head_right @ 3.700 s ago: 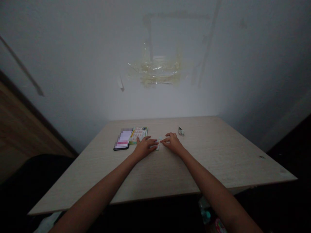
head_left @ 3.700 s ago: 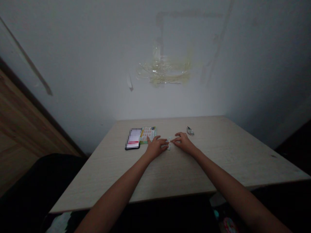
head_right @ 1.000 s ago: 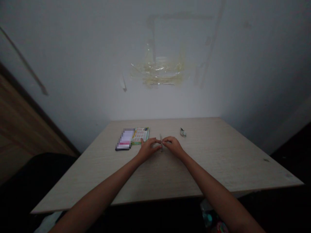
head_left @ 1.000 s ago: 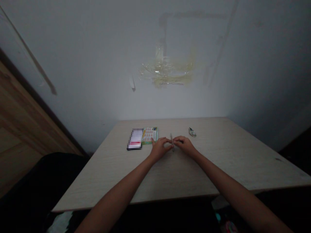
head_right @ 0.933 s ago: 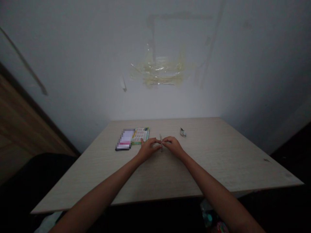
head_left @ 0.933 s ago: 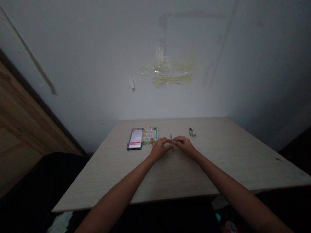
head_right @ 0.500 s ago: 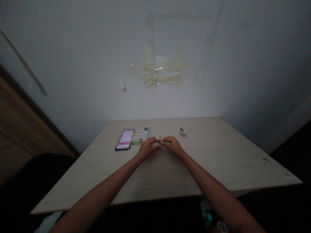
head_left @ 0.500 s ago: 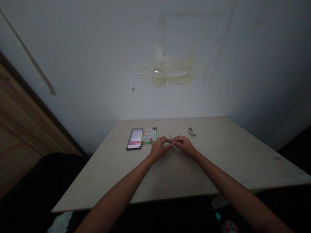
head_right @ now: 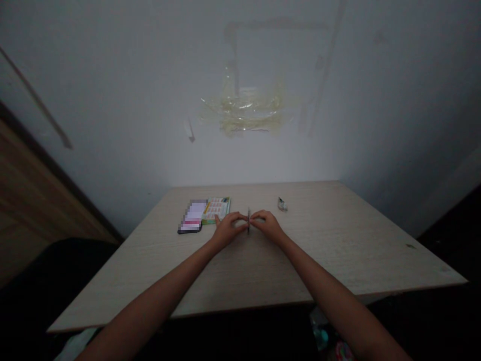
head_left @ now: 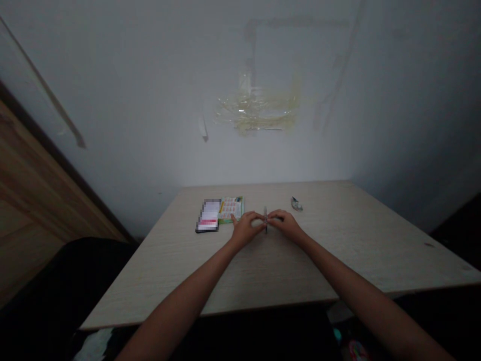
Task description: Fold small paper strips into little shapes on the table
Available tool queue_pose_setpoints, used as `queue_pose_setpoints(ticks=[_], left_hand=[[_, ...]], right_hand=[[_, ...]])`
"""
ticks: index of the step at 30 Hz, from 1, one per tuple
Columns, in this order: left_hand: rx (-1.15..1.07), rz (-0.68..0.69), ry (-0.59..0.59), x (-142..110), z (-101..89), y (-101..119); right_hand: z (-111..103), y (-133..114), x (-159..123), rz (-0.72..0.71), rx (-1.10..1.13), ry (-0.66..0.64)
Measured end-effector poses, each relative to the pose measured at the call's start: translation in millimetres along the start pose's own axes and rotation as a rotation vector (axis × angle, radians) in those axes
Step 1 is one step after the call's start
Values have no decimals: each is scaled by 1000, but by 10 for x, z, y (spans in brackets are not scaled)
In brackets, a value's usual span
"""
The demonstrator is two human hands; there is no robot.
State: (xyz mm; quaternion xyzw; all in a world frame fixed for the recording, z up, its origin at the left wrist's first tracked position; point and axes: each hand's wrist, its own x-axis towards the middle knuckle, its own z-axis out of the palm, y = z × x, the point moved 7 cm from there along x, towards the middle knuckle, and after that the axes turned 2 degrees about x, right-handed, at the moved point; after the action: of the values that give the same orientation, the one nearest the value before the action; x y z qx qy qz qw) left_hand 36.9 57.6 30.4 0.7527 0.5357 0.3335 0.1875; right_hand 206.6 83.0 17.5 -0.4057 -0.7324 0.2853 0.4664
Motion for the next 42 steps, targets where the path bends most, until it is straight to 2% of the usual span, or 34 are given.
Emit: queue_pose_setpoints(ticks=[13, 20, 31, 42], left_hand=[[-36, -79, 22, 7, -61, -30], [9, -32, 18, 0, -52, 5], [12, -36, 8, 43, -35, -67], [27, 18, -54, 67, -37, -107]], right_hand=[[2, -23, -29, 45, -11, -11], [21, -14, -20, 47, -8, -28], [-27, -40, -16, 41, 29, -27], [-96, -24, -19, -5, -122, -43]])
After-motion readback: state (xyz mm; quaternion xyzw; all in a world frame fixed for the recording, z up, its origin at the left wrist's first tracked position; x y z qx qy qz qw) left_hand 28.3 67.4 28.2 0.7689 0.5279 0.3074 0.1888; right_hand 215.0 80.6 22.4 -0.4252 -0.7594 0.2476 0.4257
